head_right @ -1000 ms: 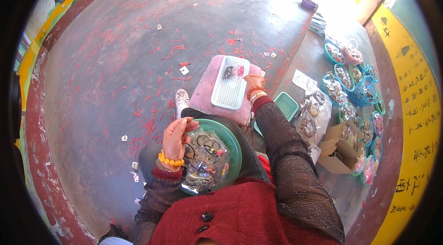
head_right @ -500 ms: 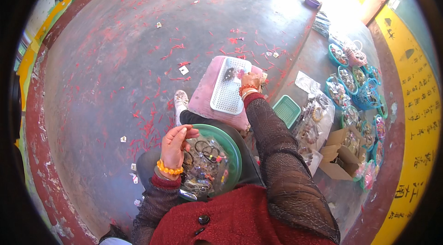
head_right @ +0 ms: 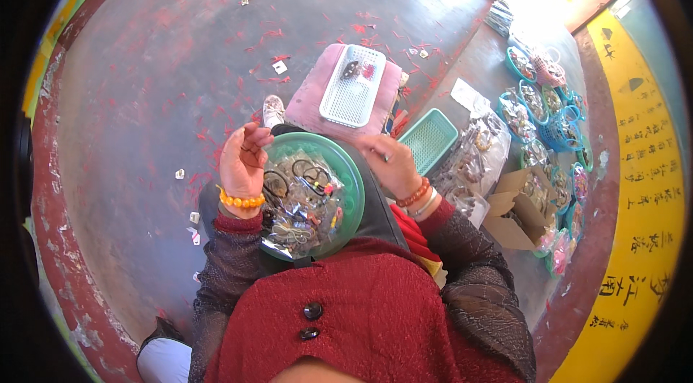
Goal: The person sits on a small stool and sorts small items from a green bowl into a white plastic basket. They pick up items individually from the bowl and place them into the basket.
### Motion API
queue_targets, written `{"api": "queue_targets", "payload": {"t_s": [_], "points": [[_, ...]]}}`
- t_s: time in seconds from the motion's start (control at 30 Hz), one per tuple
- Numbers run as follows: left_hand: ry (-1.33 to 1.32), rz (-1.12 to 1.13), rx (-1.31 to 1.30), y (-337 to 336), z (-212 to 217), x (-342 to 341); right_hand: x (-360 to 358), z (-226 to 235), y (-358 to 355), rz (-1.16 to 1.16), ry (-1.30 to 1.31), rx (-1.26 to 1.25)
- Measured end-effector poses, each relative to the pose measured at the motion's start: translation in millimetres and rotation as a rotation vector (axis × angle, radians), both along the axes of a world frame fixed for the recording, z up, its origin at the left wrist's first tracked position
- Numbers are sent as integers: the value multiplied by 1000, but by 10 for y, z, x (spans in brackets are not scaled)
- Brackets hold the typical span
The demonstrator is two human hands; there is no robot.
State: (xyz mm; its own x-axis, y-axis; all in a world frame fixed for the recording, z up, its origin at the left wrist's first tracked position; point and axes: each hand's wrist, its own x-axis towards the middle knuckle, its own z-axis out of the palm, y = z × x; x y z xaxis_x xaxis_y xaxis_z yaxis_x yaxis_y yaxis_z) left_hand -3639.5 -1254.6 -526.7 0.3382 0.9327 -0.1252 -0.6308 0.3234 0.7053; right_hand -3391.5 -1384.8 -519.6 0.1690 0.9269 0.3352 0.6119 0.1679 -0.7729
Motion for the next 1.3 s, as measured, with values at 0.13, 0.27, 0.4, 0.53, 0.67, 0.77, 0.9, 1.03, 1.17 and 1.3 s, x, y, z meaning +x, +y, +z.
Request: {"api": "queue_targets", "payload": {"t_s": [0.13,0.27,0.4,0.53,0.67,0.77,0.9,1.03,1.17,1.3], "points": [[-20,-14,-13,-6,12,-6,-265,183,-313,351,-231,-4],[8,-42,-8,-35,52,33,-514,250,-434,525,-491,-55],[26,-107,0,-48,40,31,-611,184,-440,578,-573,-37],[28,-126,23,-53,37,27,-616,197,-394,610,-536,-43],[51,-153,58,-70,29,4,-496,293,-263,586,-190,-39],[106,-260,105,-96,51,36,-460,287,-235,215,575,-362],[219,-495,139,-198,184,90,-558,241,-52,2,1156,-183],[326,-691,164,-257,155,133,-711,144,68,-74,1319,-141],[349,-746,210,-267,69,180,-728,-7,90,-94,1242,-139],[369,-767,208,-271,131,189,-689,11,111,-89,1251,-177]]}}
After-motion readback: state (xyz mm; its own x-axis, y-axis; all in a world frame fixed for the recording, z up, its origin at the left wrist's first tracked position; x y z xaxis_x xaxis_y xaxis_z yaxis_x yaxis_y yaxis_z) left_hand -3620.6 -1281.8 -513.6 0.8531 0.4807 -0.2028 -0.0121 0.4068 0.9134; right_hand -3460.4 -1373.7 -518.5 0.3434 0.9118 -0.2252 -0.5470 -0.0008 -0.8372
